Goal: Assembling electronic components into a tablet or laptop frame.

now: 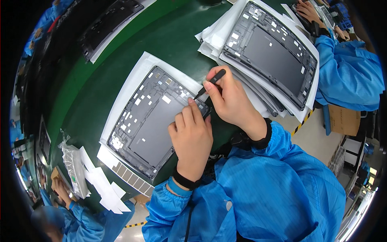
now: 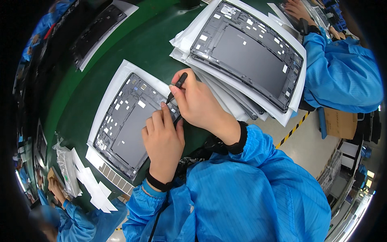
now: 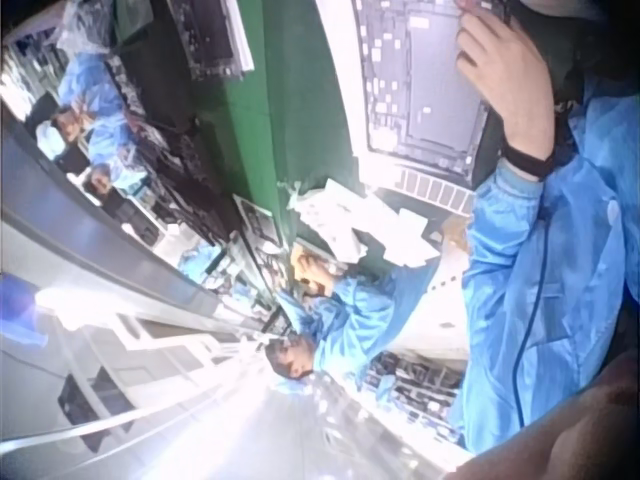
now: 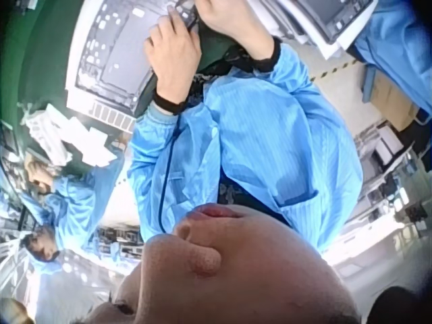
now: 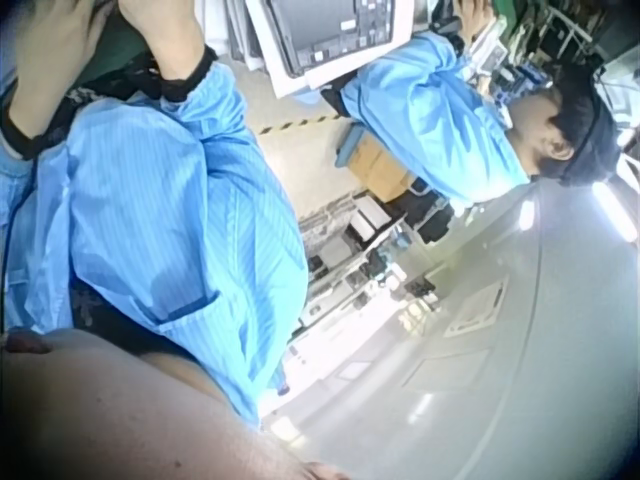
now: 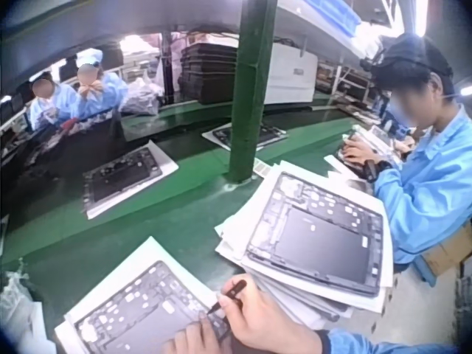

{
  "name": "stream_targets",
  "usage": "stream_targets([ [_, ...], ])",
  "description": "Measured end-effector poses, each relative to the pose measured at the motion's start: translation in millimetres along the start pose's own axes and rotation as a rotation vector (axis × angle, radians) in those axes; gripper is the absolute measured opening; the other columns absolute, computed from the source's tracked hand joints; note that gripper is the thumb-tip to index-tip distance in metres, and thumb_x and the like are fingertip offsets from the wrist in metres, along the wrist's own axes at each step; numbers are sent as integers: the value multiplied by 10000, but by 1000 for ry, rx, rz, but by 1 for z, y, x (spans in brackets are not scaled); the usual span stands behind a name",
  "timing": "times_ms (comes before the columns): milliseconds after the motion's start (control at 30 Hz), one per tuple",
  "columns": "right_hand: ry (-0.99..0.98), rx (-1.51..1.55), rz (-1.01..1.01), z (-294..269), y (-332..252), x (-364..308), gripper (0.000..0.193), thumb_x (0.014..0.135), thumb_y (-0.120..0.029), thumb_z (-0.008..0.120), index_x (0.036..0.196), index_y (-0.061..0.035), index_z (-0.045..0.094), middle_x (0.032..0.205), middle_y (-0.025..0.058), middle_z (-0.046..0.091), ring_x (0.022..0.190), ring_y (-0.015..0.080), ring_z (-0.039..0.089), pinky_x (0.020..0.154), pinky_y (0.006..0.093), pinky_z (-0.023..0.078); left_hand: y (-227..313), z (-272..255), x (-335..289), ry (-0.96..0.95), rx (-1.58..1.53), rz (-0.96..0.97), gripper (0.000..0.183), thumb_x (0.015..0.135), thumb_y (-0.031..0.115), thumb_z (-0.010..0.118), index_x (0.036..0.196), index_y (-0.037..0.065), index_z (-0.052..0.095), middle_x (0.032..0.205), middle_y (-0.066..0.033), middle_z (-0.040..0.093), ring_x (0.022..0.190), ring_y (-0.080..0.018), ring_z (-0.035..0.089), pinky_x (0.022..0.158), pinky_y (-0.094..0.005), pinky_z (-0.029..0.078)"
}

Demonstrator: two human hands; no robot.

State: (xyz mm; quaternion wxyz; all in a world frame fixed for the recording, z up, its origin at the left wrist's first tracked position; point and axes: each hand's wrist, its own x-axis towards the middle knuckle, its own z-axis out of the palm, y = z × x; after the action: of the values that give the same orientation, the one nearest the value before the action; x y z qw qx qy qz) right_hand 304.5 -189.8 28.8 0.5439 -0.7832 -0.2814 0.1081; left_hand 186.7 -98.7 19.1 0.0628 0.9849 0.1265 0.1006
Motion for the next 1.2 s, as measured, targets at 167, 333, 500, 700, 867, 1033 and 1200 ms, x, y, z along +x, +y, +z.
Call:
stream_targets([
  [167,327,166,-291,8,4,-17,206,946,-20,601,1099,36,474,863,129,649,626,131,592,593,285,490,3,0,4,8,43,52,531,863,242,665,1273,-84,577,963,-65,548,873,-206,537,734,-341,406],
  [333,425,78,-504,-9,-3,-29,119,897,14,645,1002,49,603,926,152,691,731,167,642,656,299,533,3,2,2,31,70,47,491,865,229,666,1259,-56,590,976,-82,569,872,-226,544,721,-337,395],
  [500,523,220,-610,-31,10,-25,149,970,-88,559,963,51,612,868,143,646,689,173,554,631,272,439,8,-1,-4,130,-283,-155,485,878,158,686,1289,-45,529,1009,-177,566,945,-337,584,774,-412,476],
  [700,442,358,-583,-21,13,-17,186,1021,-145,471,936,7,536,898,139,628,710,178,569,654,301,457,5,-2,4,127,-202,-122,543,858,234,722,1280,-55,540,1046,-170,557,944,-329,582,728,-418,496],
  [867,102,-93,-285,-27,-11,-15,144,966,-116,581,910,15,562,814,163,618,687,299,605,625,348,466,4,2,3,9,24,-28,618,849,378,704,1317,-1,562,1016,-103,542,914,-251,546,675,-387,455],
  [1033,-88,-394,-240,-14,4,-1,255,929,-228,625,1017,8,586,925,185,616,801,402,624,699,468,497,-35,-23,-32,302,-175,-217,499,900,294,672,1262,-30,560,1068,-194,591,979,-369,581,812,-451,479],
  [1200,-163,-595,-85,-7,-3,2,322,914,-311,651,1004,-7,593,954,159,632,811,395,653,704,484,524,-124,-53,-91,152,69,-876,346,929,253,622,989,-85,582,944,-262,610,885,-447,608,779,-515,477],
])
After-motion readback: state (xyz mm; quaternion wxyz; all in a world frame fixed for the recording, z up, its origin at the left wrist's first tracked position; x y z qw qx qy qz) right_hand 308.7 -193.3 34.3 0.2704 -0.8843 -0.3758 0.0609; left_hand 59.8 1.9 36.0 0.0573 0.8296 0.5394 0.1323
